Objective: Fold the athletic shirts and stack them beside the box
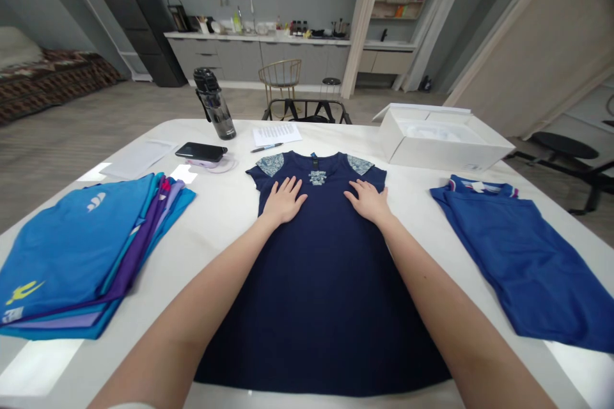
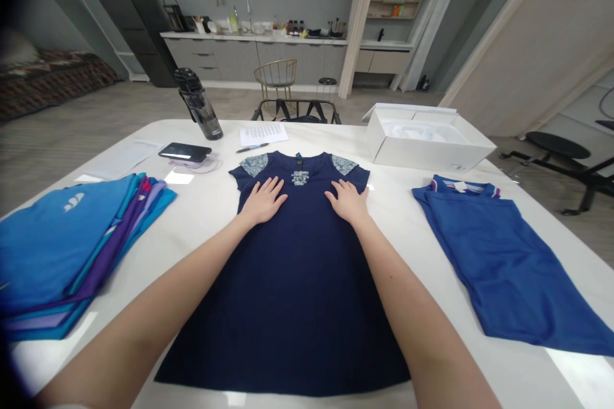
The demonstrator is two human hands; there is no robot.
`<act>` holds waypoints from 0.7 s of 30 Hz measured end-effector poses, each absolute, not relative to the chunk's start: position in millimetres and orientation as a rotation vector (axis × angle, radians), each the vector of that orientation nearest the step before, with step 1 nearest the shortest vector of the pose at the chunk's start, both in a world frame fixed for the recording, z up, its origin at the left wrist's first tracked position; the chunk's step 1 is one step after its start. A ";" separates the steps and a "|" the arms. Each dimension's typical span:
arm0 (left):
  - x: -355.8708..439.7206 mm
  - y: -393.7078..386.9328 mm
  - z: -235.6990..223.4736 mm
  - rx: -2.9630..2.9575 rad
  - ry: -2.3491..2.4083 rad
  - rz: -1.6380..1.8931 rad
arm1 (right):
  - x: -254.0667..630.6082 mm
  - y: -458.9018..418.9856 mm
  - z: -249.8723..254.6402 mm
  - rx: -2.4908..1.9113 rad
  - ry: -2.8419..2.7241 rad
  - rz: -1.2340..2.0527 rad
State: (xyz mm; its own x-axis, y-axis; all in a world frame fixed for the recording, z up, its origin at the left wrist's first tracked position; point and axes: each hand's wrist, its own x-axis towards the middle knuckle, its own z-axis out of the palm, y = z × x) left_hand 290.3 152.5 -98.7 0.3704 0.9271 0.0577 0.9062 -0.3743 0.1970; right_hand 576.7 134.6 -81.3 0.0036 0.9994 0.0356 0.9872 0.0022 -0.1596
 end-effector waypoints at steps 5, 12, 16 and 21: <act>290.5 151.1 -104.4 2.464 1.760 0.275 | 600.0 162.9 -60.4 -2.102 -2.120 0.219; 293.4 151.5 -102.6 2.463 1.789 0.247 | 622.7 198.6 -44.2 -2.042 -2.254 0.467; 296.5 151.9 -100.0 2.427 1.811 0.250 | 637.8 204.9 -50.0 -1.868 -2.142 0.646; 321.8 173.5 -79.0 2.433 1.784 0.585 | 665.1 211.9 -64.2 -1.970 -1.651 0.533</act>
